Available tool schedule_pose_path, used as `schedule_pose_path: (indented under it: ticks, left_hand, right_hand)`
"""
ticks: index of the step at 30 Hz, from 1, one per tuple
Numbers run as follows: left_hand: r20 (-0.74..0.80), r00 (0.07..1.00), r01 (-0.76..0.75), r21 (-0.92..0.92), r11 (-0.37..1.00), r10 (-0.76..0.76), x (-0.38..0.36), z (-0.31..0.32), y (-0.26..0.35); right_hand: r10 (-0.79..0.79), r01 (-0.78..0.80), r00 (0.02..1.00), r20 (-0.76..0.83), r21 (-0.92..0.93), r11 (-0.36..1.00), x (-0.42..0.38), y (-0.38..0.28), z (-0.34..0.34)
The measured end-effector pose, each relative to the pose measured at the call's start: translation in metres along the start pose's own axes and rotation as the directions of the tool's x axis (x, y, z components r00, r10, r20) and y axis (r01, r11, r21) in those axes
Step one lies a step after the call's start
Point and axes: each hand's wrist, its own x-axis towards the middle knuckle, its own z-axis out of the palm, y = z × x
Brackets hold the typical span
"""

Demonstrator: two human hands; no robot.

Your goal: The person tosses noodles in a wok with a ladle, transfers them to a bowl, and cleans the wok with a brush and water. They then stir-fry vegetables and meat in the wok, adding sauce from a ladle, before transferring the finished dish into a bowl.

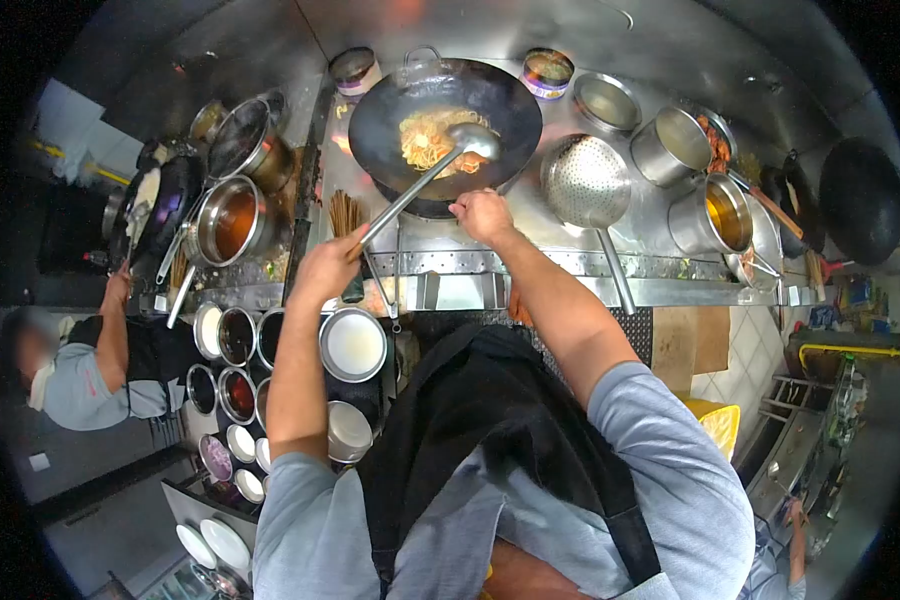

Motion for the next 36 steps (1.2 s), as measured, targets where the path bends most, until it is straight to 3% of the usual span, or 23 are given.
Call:
schedule_pose_path:
  ticks: [3, 5, 7, 8, 10, 11, 14, 16, 20, 21, 23, 27, 29, 33, 36]
  left_hand:
    - [-0.029, 1.000, -0.002, 0.067, 0.998, 0.004, -0.030, -0.034, 0.022]
    - [-0.007, 0.999, 0.043, 0.104, 0.994, -0.043, -0.064, -0.048, 0.038]
    - [0.080, 0.985, 0.165, -0.139, 0.977, -0.155, -0.097, -0.065, 0.051]
    - [0.085, 0.982, 0.177, -0.134, 0.975, -0.167, -0.106, -0.076, 0.054]
    - [0.294, 0.917, 0.365, -0.348, 0.863, -0.269, -0.118, -0.081, 0.057]
    - [0.299, 0.914, 0.370, -0.345, 0.862, -0.273, -0.119, -0.073, 0.056]
    - [0.125, 0.972, 0.225, -0.258, 0.940, -0.198, -0.104, -0.027, 0.054]
    - [0.082, 0.969, 0.246, -0.246, 0.937, -0.233, -0.096, -0.009, 0.066]
    - [0.029, 0.973, 0.227, -0.269, 0.936, -0.227, -0.116, -0.011, 0.070]
    - [0.005, 0.981, 0.186, -0.280, 0.942, -0.193, -0.122, -0.022, 0.070]
    - [0.144, 0.952, 0.303, -0.303, 0.904, -0.271, -0.134, -0.057, 0.081]
    - [0.219, 0.938, 0.315, -0.211, 0.925, -0.269, -0.125, -0.075, 0.090]
    - [0.099, 0.977, 0.207, -0.198, 0.958, -0.191, -0.114, -0.053, 0.083]
    - [0.013, 0.978, 0.209, -0.151, 0.966, -0.209, -0.101, -0.017, 0.088]
    - [-0.031, 0.979, 0.191, -0.179, 0.965, -0.200, -0.112, -0.027, 0.093]
  right_hand:
    - [0.013, -0.013, 1.000, -0.014, -0.021, 1.000, 0.001, -0.002, -0.010]
    - [-0.025, 0.023, 0.991, -0.131, -0.018, 1.000, -0.007, -0.001, -0.005]
    - [-0.073, 0.073, 0.980, -0.184, -0.004, 0.997, -0.028, -0.012, -0.015]
    - [-0.110, 0.115, 0.967, -0.228, 0.009, 0.993, -0.038, -0.020, -0.018]
    - [-0.141, 0.144, 0.959, -0.246, -0.007, 0.990, -0.033, -0.021, -0.021]
    - [-0.153, 0.155, 0.952, -0.267, -0.014, 0.988, -0.035, -0.022, -0.020]
    - [-0.167, 0.170, 0.933, -0.320, -0.017, 0.985, -0.041, -0.025, -0.004]
    - [-0.199, 0.194, 0.892, -0.405, -0.055, 0.980, -0.068, -0.030, 0.005]
    - [-0.218, 0.229, 0.930, -0.295, 0.002, 0.973, -0.147, -0.008, 0.038]
    - [-0.230, 0.254, 0.909, -0.347, 0.023, 0.967, -0.152, -0.007, 0.041]
    - [-0.243, 0.258, 0.899, -0.363, -0.010, 0.966, -0.137, -0.017, 0.018]
    - [-0.139, 0.161, 0.929, -0.342, 0.039, 0.986, -0.066, -0.036, -0.022]
    - [-0.124, 0.129, 0.949, -0.290, -0.001, 0.992, -0.058, -0.039, -0.022]
    - [-0.165, 0.181, 0.954, -0.251, 0.044, 0.982, -0.122, -0.020, 0.012]
    - [-0.230, 0.246, 0.922, -0.311, 0.012, 0.969, -0.154, -0.005, 0.027]
